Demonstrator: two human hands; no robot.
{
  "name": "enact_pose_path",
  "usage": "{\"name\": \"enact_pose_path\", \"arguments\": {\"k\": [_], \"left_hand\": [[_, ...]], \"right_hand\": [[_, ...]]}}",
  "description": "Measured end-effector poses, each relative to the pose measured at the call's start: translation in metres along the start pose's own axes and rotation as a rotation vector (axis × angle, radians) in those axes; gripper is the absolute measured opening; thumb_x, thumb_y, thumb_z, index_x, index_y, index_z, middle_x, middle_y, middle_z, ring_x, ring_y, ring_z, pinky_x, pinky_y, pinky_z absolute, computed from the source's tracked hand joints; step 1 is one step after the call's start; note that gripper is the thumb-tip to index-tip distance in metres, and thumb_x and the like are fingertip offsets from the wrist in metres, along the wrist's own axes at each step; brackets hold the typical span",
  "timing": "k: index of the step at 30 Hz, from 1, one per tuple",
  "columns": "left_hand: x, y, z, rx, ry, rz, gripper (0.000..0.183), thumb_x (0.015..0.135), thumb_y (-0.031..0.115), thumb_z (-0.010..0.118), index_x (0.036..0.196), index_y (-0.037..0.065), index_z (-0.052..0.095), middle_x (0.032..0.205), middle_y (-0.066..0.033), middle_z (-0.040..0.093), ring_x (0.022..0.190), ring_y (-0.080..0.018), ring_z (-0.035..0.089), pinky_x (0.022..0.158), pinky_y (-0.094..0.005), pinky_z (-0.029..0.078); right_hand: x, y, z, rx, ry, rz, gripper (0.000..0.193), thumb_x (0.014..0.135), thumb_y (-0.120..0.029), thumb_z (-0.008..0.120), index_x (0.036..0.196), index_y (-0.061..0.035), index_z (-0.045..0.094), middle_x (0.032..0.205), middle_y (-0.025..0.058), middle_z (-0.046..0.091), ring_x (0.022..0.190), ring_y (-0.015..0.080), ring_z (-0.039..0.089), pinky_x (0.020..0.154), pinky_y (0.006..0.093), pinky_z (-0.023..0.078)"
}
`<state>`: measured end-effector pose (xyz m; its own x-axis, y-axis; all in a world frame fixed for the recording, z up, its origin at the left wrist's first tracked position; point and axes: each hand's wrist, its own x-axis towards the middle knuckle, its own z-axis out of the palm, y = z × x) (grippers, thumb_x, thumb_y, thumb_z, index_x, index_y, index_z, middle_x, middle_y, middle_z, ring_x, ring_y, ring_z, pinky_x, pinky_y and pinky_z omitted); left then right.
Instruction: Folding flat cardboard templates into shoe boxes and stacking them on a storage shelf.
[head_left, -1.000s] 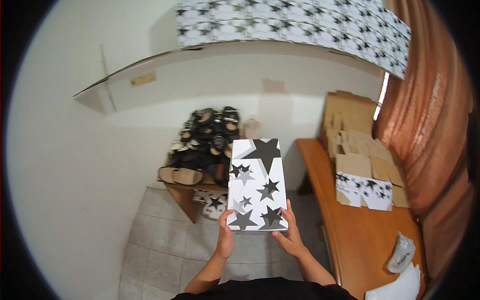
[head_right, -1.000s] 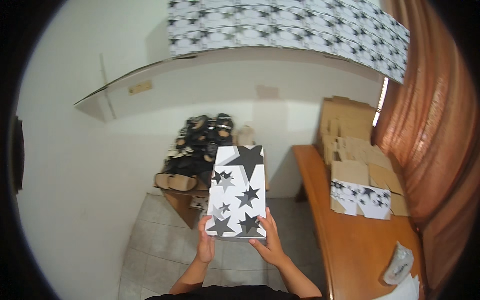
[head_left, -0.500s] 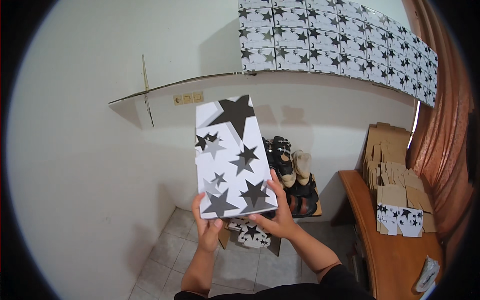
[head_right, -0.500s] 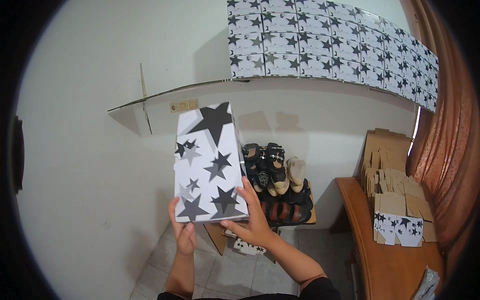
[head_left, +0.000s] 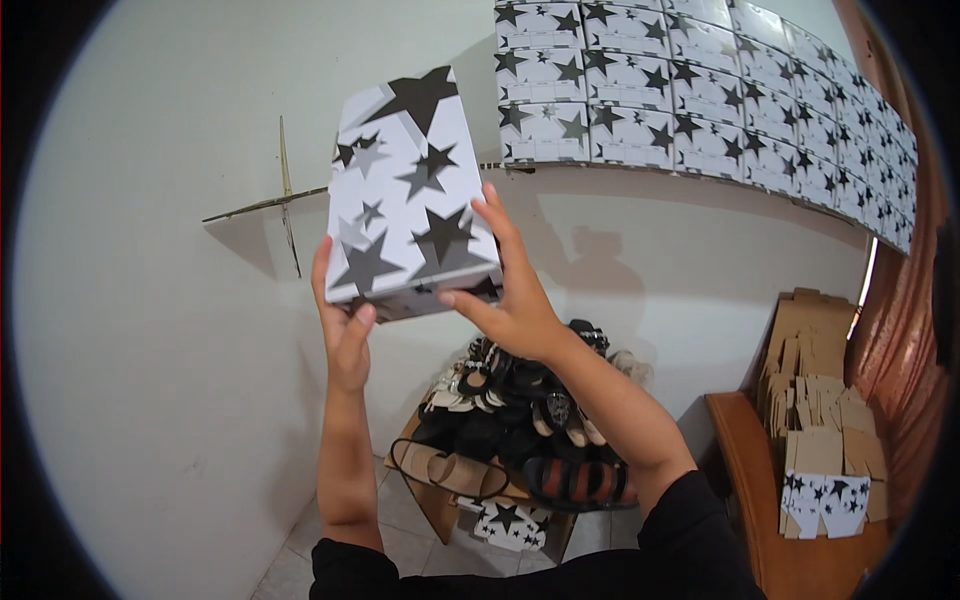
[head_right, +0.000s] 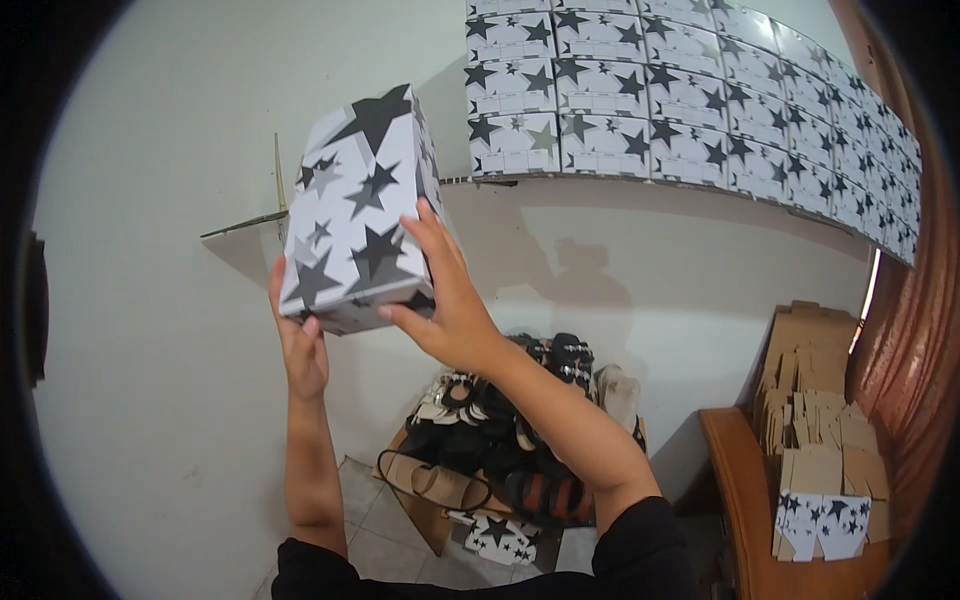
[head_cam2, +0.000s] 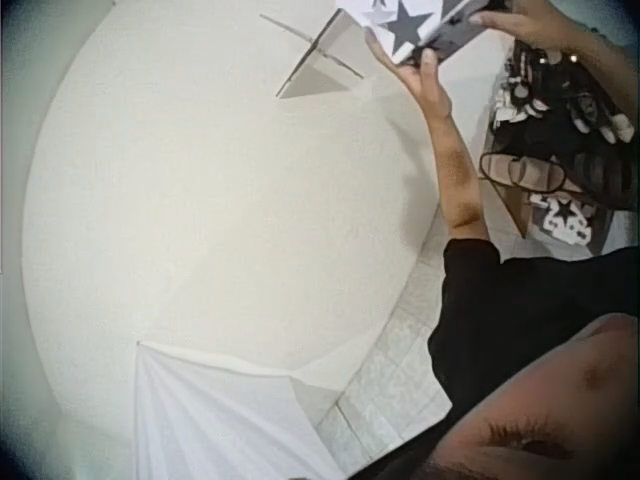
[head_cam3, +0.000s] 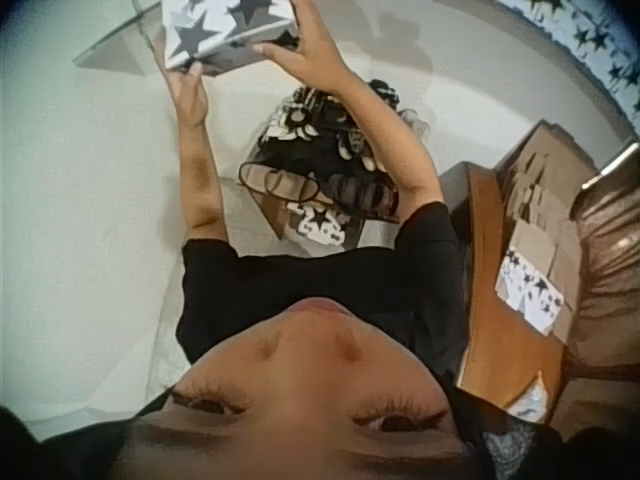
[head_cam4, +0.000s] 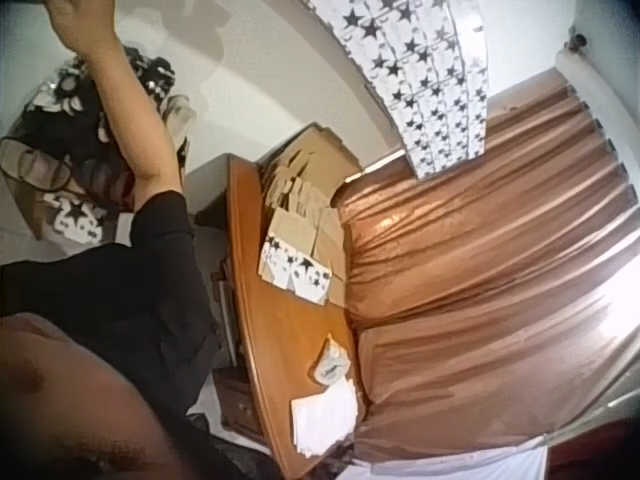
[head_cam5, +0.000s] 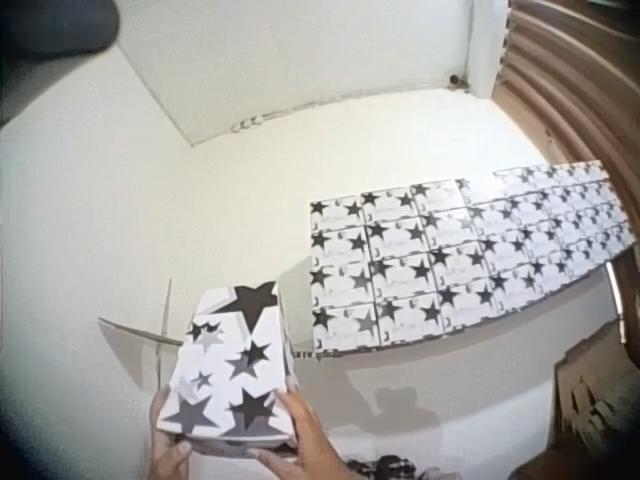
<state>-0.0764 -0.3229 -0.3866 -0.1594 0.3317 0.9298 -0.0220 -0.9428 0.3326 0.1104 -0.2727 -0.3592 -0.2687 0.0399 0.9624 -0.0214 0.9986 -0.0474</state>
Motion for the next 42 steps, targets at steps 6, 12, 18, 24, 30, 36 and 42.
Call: {"name": "enact_pose_path", "arguments": {"k": [6,12,18,24,30,36,42], "left_hand": [[0.091,-0.066,-0.007,0.039,-0.055,0.187,0.078,0.079,0.023,0.055,0.143,0.003,0.016,0.138,-0.0143,0.032,0.129,-0.0227,0.028,0.107,-0.0352,0.017],[0.18,-0.123,-0.002,0.096,-0.176,0.179,0.069,0.084,0.027,0.051,0.142,0.005,0.019,0.141,-0.0145,0.026,0.131,-0.0245,0.025,0.108,-0.0366,0.015],[0.25,-0.171,0.013,0.326,0.013,0.056,0.055,0.096,0.04,0.034,0.143,0.017,0.018,0.145,-0.0153,0.022,0.135,-0.028,0.02,0.109,-0.038,0.015],[0.276,-0.216,-0.004,0.508,-0.227,-0.062,0.056,0.096,0.046,0.031,0.141,0.016,0.019,0.137,-0.0178,0.033,0.129,-0.0292,0.03,0.105,-0.0378,0.024],[0.282,-0.219,-0.015,0.659,-0.426,-0.22,0.059,0.093,0.053,0.032,0.138,0.015,0.02,0.112,-0.0132,0.05,0.097,-0.0186,0.048,0.078,-0.0317,0.041],[0.288,-0.24,-0.016,0.749,-0.476,-0.226,0.07,0.092,0.055,0.033,0.141,0.01,0.012,0.124,-0.0213,0.044,0.114,-0.0295,0.043,0.092,-0.0381,0.035],[0.277,-0.218,-0.029,0.875,-0.456,-0.194,0.077,0.09,0.055,0.038,0.144,0.007,0.009,0.137,-0.027,0.035,0.131,-0.0346,0.032,0.105,-0.0406,0.026]], "right_hand": [[0.059,0.079,0.002,0.079,0.075,-0.085,0.089,0.074,-0.009,0.07,0.141,-0.002,0.012,0.145,0.022,0.018,0.135,0.0343,0.02,0.109,0.0399,0.019],[0.107,0.142,-0.014,-0.124,0.104,-0.118,0.085,0.08,-0.021,0.067,0.141,-0.0021,0.01,0.143,0.023,0.019,0.134,0.0331,0.021,0.109,0.0391,0.019],[0.143,0.194,-0.027,-0.537,0.069,-0.045,0.074,0.084,-0.035,0.059,0.14,-0.0097,0.017,0.141,0.0276,0.022,0.132,0.0413,0.022,0.106,0.0513,0.023],[0.142,0.231,-0.013,-1.054,-0.023,-0.009,0.063,0.086,-0.044,0.051,0.14,-0.018,0.029,0.144,0.0241,0.019,0.135,0.038,0.018,0.102,0.062,0.014],[0.133,0.234,-0.024,-1.335,0.011,-0.103,0.062,0.086,-0.046,0.05,0.139,-0.0187,0.033,0.144,0.0188,0.026,0.136,0.0356,0.018,0.097,0.0701,0.01],[0.138,0.236,-0.023,-1.484,-0.108,0.018,0.064,0.086,-0.043,0.051,0.141,-0.0185,0.029,0.148,0.0126,0.02,0.138,0.0331,0.013,0.1,0.0686,0.007],[0.128,0.191,-0.042,-1.243,-0.199,0.077,0.059,0.086,-0.035,0.051,0.139,-0.0168,0.033,0.149,0.0124,0.017,0.138,0.035,0.01,0.101,0.0671,0.004]]}}
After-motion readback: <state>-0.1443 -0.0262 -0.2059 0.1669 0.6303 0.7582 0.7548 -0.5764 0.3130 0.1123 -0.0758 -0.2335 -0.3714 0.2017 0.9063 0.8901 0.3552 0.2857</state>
